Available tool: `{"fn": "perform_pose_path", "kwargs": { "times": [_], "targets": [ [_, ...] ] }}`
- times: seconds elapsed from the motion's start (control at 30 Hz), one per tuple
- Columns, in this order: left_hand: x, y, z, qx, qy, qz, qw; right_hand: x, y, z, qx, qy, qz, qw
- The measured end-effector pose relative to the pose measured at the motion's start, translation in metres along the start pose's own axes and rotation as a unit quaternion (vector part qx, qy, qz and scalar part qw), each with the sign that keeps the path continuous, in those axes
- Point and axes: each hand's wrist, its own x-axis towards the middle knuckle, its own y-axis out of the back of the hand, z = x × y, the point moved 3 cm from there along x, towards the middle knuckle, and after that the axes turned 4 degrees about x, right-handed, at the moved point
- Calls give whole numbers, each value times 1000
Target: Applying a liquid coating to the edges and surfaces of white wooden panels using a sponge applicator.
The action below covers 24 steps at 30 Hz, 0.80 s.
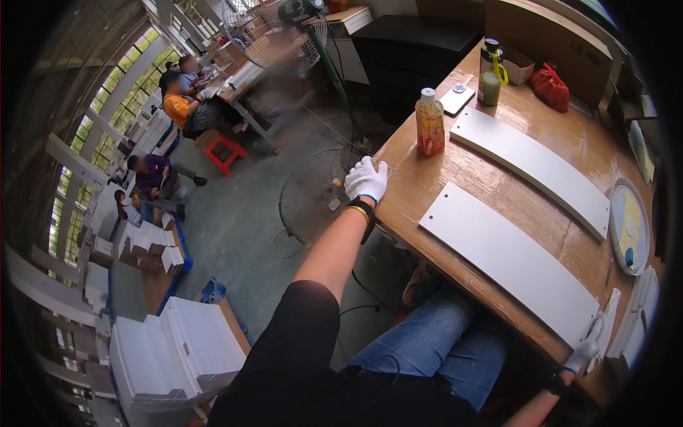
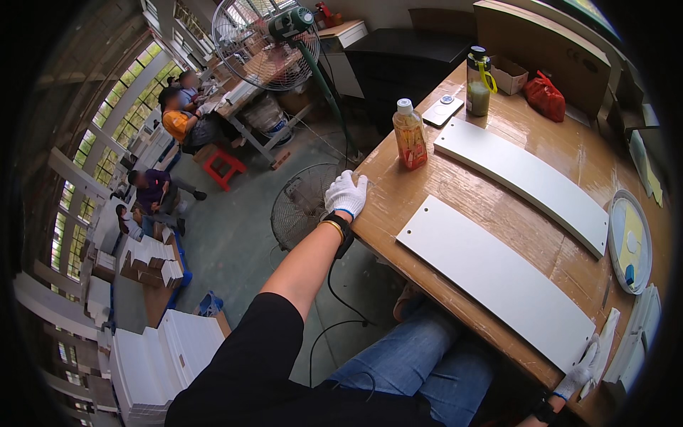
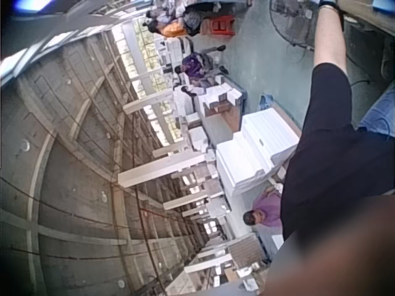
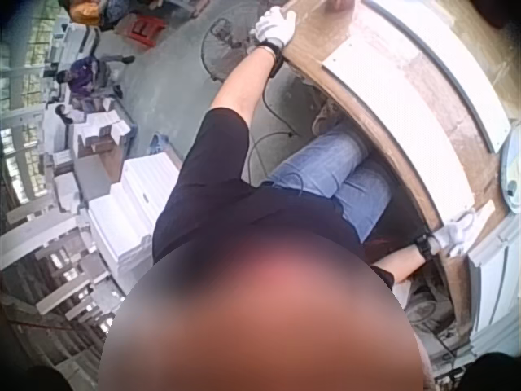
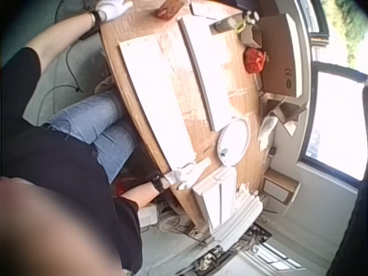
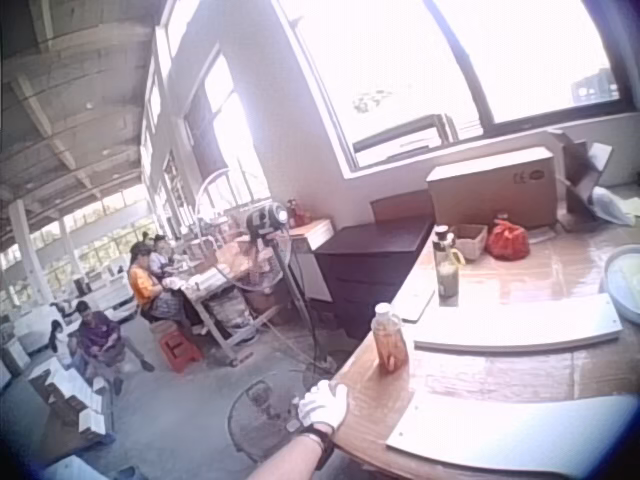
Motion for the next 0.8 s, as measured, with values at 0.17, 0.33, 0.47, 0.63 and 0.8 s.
{"fn": "perform_pose_path", "kwargs": {
  "times": [0.17, 0.33, 0.47, 0.63, 0.8],
  "targets": [
    [0, 2, 1, -1, 0, -2, 1000, -3, -6, -12, -17, -9, 17, 1000],
    [-1, 2, 2, -3, -1, -3, 1000, -3, -7, -14, 22, -28, 31, 999],
    [-1, 2, 1, 0, -1, 1, 1000, -5, -12, -19, 2, -22, 32, 999],
    [-1, 1, 2, -3, 0, -3, 1000, -5, -10, -17, 13, -21, 24, 999],
    [0, 0, 0, 2, -4, 3, 1000, -4, -8, -14, 16, -13, 15, 1000]
  ]
}}
